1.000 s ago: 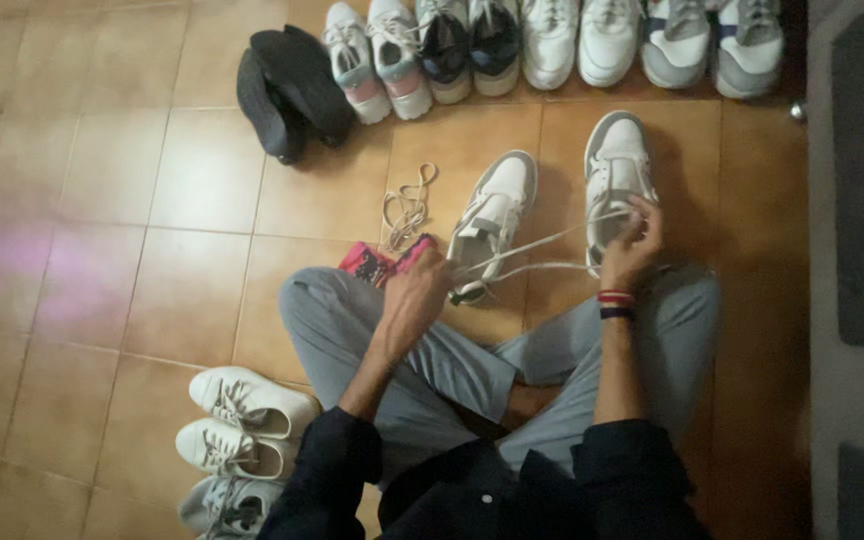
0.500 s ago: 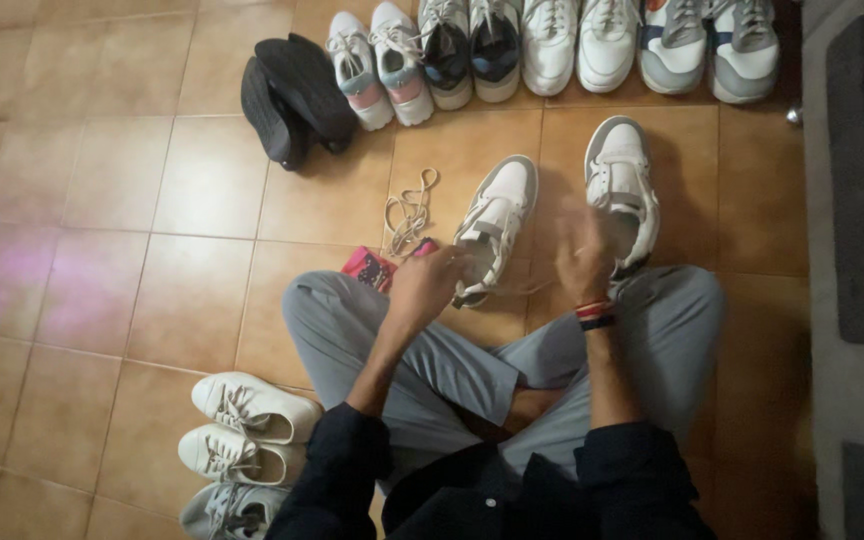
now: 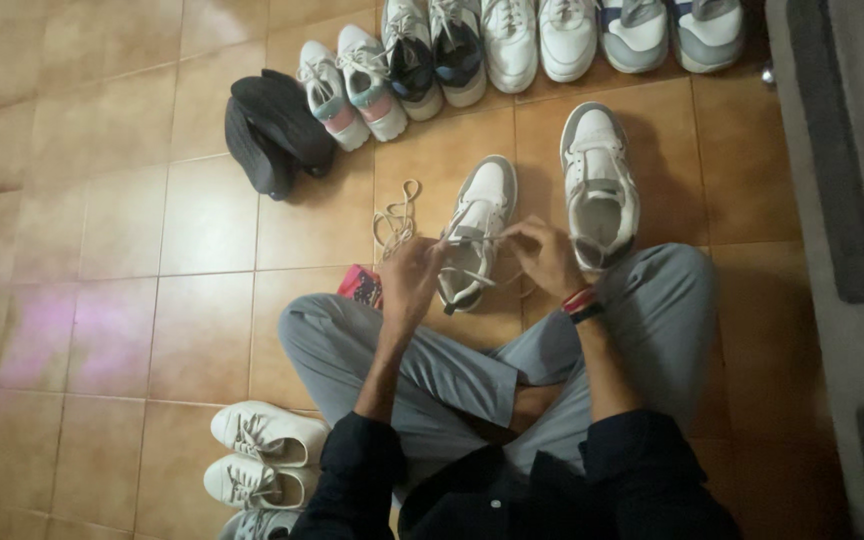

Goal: The person sits on the floor and wipes a white sneaker with a red cloth, then threads a white shoelace through the eyelets and ties it. The person repeats the lacing process on the second sneaker.

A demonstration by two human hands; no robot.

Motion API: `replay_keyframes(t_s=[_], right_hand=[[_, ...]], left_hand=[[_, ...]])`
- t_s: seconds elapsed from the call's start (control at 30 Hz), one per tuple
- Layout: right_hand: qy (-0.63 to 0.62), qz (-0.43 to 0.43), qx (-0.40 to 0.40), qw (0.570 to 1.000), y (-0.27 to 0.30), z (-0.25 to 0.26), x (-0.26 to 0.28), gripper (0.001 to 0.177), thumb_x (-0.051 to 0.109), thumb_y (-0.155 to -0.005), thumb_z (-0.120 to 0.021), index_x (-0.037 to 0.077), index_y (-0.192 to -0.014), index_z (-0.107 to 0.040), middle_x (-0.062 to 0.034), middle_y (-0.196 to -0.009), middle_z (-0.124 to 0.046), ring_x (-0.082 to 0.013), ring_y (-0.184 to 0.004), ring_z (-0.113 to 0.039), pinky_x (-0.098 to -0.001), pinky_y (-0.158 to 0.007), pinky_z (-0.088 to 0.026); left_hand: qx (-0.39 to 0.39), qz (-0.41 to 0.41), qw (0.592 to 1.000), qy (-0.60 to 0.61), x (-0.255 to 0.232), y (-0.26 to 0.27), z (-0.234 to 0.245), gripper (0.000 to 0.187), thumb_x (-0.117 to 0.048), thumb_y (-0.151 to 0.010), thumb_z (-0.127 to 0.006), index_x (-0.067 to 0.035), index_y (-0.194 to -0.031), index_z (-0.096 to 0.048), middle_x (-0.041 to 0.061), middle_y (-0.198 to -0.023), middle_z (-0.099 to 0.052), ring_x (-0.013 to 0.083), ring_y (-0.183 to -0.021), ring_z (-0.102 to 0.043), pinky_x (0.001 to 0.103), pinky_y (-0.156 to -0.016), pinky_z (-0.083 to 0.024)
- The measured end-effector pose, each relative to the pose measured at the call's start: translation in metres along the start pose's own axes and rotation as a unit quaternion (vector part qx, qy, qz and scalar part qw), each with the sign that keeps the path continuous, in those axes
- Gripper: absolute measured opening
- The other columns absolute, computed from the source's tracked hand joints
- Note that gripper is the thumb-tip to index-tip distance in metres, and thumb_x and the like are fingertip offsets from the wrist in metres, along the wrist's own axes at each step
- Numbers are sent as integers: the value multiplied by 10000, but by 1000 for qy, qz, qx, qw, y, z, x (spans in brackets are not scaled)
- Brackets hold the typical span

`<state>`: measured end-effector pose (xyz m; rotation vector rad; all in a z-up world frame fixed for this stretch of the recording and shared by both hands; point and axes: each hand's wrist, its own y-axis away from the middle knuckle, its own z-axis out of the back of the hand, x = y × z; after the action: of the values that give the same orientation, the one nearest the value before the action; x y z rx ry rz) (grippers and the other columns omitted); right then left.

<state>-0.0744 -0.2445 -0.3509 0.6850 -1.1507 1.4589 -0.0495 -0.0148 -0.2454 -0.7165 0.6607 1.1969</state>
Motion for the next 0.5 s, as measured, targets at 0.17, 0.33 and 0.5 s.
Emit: replay_keyframes(t_s=[0.17, 0.33, 0.5], right_hand=[[-17, -53, 39, 998, 4, 25, -15, 79, 162, -938, -760, 140, -1012, -779, -21, -995, -770, -128, -854, -725, -282, -742, -560], [-185, -90, -33, 978, 3, 25, -36, 133, 164, -944, -767, 90, -1054, -750, -23, -996, -774, -107, -852, -717, -256, -726, -566], [-451, -151, -183, 860, 7, 22, -53, 298, 99, -903, -774, 103, -1182, -667, 30, -1031, -710, -83, -848, -678, -250, -667, -548]], left_hand=[[-39, 48, 990, 124, 13, 1, -7, 280, -253, -1048, -611, -6, -1104, -729, 104, -919, -775, 168, -836, -702, 310, -715, -542], [14, 136, 970, 203, 28, -3, -19, 295, -288, -1035, -557, -50, -1155, -683, 68, -1052, -755, 125, -897, -730, 338, -614, -580], [159, -47, 982, -93, 40, 23, -55, 394, -214, -872, -716, -49, -1229, -687, 163, -1160, -677, 321, -844, -684, 444, -680, -560]])
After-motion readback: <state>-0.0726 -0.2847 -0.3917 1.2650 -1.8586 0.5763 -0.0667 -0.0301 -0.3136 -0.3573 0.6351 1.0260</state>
